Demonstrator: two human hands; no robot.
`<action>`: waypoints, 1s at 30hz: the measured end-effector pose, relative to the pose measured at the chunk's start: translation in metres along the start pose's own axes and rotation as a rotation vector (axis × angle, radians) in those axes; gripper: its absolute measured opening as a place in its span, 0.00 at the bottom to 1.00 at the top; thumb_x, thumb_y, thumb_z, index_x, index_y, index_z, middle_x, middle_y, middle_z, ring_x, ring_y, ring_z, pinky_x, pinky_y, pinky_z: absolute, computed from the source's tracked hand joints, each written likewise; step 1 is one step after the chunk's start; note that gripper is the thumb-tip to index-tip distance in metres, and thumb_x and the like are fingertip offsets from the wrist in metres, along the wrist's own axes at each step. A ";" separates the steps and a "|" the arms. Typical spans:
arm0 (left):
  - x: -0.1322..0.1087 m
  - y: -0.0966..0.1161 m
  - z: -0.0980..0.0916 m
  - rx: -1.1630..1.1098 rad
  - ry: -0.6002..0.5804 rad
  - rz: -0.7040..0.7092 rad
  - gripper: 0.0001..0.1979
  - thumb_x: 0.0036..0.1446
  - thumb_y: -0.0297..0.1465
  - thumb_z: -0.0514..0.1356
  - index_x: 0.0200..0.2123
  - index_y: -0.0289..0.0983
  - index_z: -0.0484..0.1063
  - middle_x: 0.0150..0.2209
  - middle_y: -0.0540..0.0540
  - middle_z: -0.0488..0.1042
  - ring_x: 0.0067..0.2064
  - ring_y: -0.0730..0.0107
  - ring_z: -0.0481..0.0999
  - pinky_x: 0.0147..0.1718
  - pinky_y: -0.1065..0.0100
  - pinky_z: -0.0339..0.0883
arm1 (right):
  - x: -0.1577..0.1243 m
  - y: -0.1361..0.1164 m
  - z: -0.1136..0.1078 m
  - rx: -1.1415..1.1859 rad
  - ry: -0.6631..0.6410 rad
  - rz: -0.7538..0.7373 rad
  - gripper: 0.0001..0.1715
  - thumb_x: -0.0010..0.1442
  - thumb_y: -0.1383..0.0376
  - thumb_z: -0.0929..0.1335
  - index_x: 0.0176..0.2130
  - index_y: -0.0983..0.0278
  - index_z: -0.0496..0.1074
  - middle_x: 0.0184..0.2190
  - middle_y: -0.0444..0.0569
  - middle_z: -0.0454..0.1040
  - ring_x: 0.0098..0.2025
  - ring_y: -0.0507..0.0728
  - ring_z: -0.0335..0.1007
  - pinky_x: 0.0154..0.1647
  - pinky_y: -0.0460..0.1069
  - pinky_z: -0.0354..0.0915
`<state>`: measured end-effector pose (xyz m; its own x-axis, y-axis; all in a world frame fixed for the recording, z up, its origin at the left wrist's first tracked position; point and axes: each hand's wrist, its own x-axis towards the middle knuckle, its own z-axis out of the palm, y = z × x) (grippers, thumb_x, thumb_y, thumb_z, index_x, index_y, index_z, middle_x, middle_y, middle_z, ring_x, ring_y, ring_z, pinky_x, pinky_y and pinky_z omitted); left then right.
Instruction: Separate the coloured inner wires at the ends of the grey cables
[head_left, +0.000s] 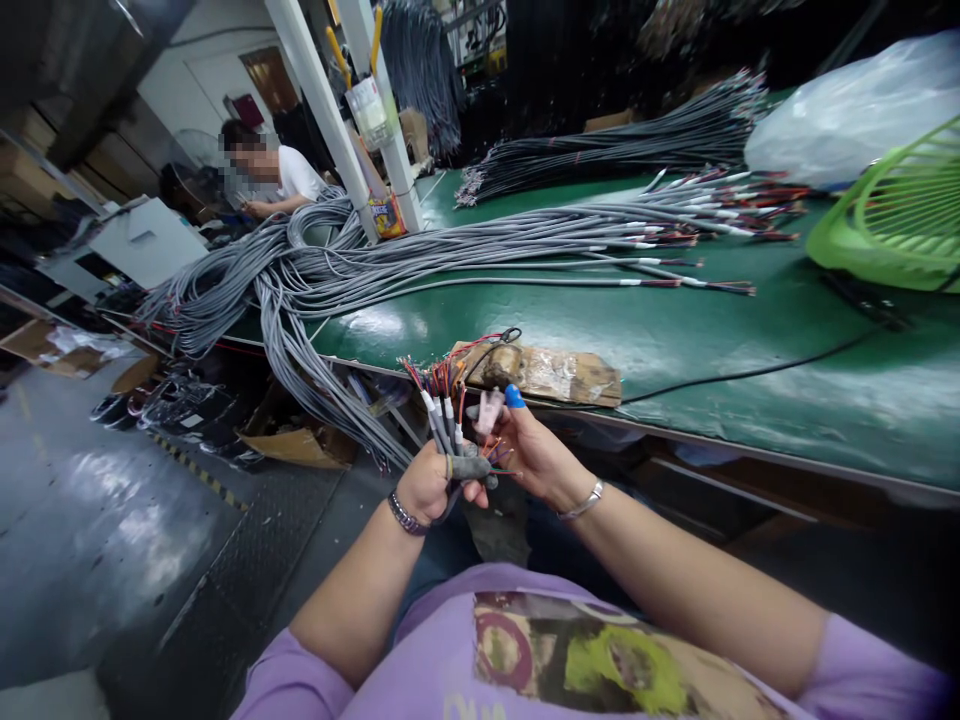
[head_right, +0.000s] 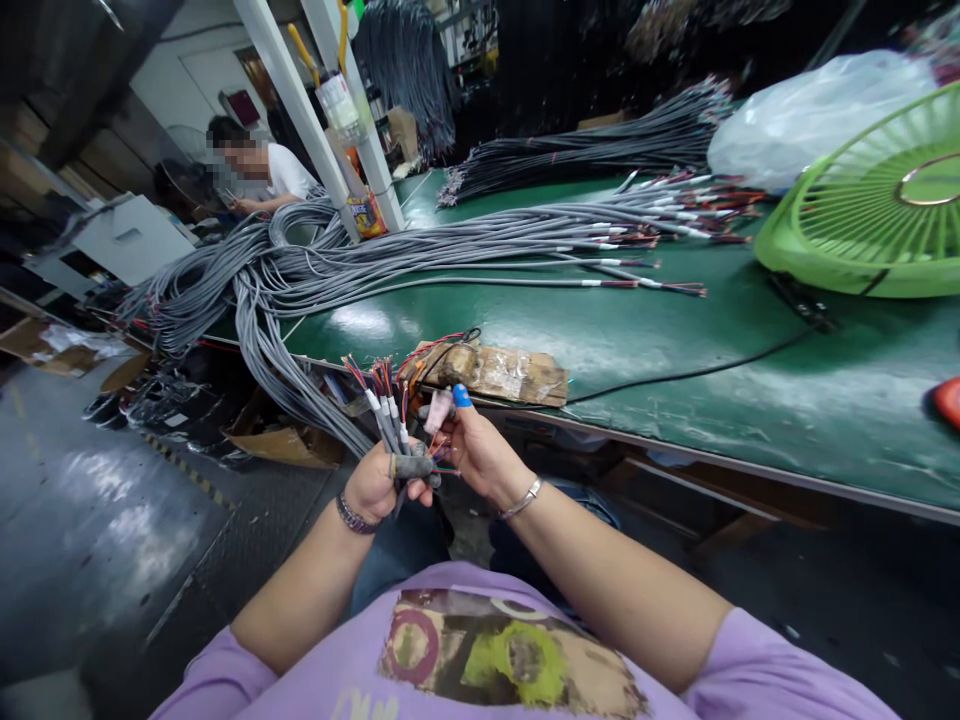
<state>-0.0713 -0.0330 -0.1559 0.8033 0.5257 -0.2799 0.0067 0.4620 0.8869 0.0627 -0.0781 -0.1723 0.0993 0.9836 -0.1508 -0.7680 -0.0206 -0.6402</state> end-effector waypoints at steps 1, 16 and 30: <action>-0.003 -0.001 0.000 0.002 0.001 0.000 0.16 0.37 0.37 0.69 0.17 0.31 0.69 0.10 0.49 0.66 0.13 0.72 0.67 0.17 0.70 0.63 | -0.001 -0.001 0.000 0.034 0.032 0.013 0.26 0.53 0.42 0.66 0.30 0.63 0.71 0.22 0.44 0.71 0.22 0.50 0.64 0.25 0.46 0.63; -0.009 0.009 -0.009 -0.010 -0.054 -0.014 0.15 0.36 0.36 0.69 0.16 0.32 0.68 0.08 0.50 0.64 0.12 0.71 0.67 0.15 0.72 0.62 | -0.007 -0.003 -0.004 -0.022 0.037 -0.040 0.18 0.51 0.52 0.71 0.30 0.64 0.71 0.24 0.42 0.68 0.24 0.48 0.60 0.25 0.45 0.59; 0.007 0.009 -0.012 -0.020 -0.133 -0.041 0.15 0.37 0.36 0.69 0.17 0.31 0.69 0.09 0.50 0.64 0.13 0.70 0.67 0.14 0.71 0.63 | -0.003 -0.001 -0.003 -0.039 0.055 -0.065 0.22 0.50 0.49 0.72 0.31 0.66 0.74 0.22 0.44 0.70 0.23 0.49 0.61 0.25 0.45 0.60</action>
<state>-0.0726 -0.0166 -0.1545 0.8746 0.4070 -0.2633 0.0303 0.4963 0.8676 0.0652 -0.0819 -0.1739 0.1834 0.9718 -0.1480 -0.7334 0.0350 -0.6789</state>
